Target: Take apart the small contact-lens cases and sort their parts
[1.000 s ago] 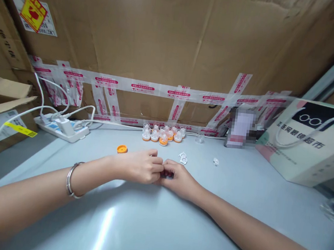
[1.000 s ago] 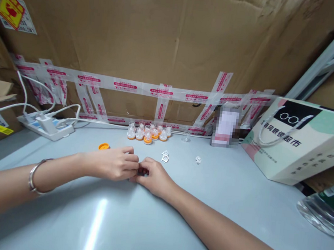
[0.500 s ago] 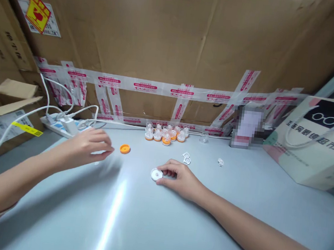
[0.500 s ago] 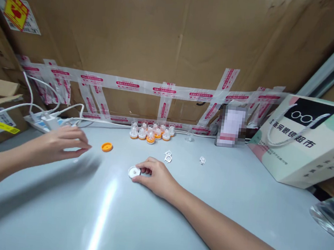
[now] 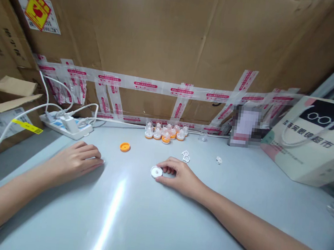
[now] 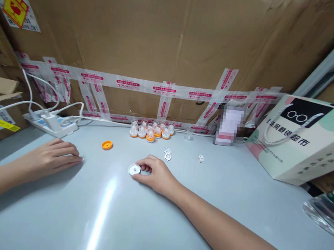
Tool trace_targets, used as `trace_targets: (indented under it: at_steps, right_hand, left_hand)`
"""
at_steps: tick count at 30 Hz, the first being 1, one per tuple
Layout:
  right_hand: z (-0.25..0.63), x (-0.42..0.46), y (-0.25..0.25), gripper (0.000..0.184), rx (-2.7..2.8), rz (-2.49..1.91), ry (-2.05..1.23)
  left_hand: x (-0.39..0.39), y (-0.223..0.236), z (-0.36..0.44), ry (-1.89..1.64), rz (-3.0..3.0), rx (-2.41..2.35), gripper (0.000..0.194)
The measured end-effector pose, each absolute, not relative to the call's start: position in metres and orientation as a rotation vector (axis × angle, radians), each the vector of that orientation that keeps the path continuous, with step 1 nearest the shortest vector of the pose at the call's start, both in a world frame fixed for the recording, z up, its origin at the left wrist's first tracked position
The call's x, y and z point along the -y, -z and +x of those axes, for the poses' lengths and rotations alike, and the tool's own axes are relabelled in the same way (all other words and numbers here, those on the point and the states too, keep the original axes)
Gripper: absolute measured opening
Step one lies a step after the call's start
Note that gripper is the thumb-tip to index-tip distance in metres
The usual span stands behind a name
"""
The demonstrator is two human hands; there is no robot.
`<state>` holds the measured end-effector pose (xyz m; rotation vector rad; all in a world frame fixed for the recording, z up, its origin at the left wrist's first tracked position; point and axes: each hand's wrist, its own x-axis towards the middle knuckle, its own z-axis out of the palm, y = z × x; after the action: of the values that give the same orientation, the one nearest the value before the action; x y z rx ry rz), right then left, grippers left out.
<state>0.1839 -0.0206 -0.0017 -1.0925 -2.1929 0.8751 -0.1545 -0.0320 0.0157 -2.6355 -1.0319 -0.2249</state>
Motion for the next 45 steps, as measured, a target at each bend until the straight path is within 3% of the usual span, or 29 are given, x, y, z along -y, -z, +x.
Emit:
trace_targets:
  at_steps: [8, 24, 29, 34, 40, 45]
  right_hand:
    - [0.184, 0.02, 0.004, 0.024, 2.203, -1.079, -0.854]
    - [0.184, 0.021, 0.002, 0.024, 2.196, -1.086, -0.868]
    - [0.183, 0.021, 0.001, 0.024, 2.195, -1.1, -0.875]
    - [0.183, 0.021, 0.001, 0.024, 2.197, -1.101, -0.876]
    - [0.184, 0.021, 0.002, 0.024, 2.196, -1.093, -0.869]
    - [0.184, 0.019, 0.003, 0.024, 2.197, -1.074, -0.856]
  left_hand:
    - [0.029, -0.012, -0.156, 0.487, -2.843, 1.56, 0.027]
    - [0.022, -0.017, -0.081, 0.655, -3.113, 1.425, 0.019]
    - [0.011, -0.025, -0.095, 0.837, -2.857, 1.51, 0.027]
    - [-0.015, -0.017, -0.101, 0.696, -2.717, 1.768, 0.049]
    - [-0.042, -0.008, -0.09, 0.677, -2.76, 1.751, 0.039]
    - [-0.056, -0.001, -0.087, 0.808, -2.713, 1.847, 0.047]
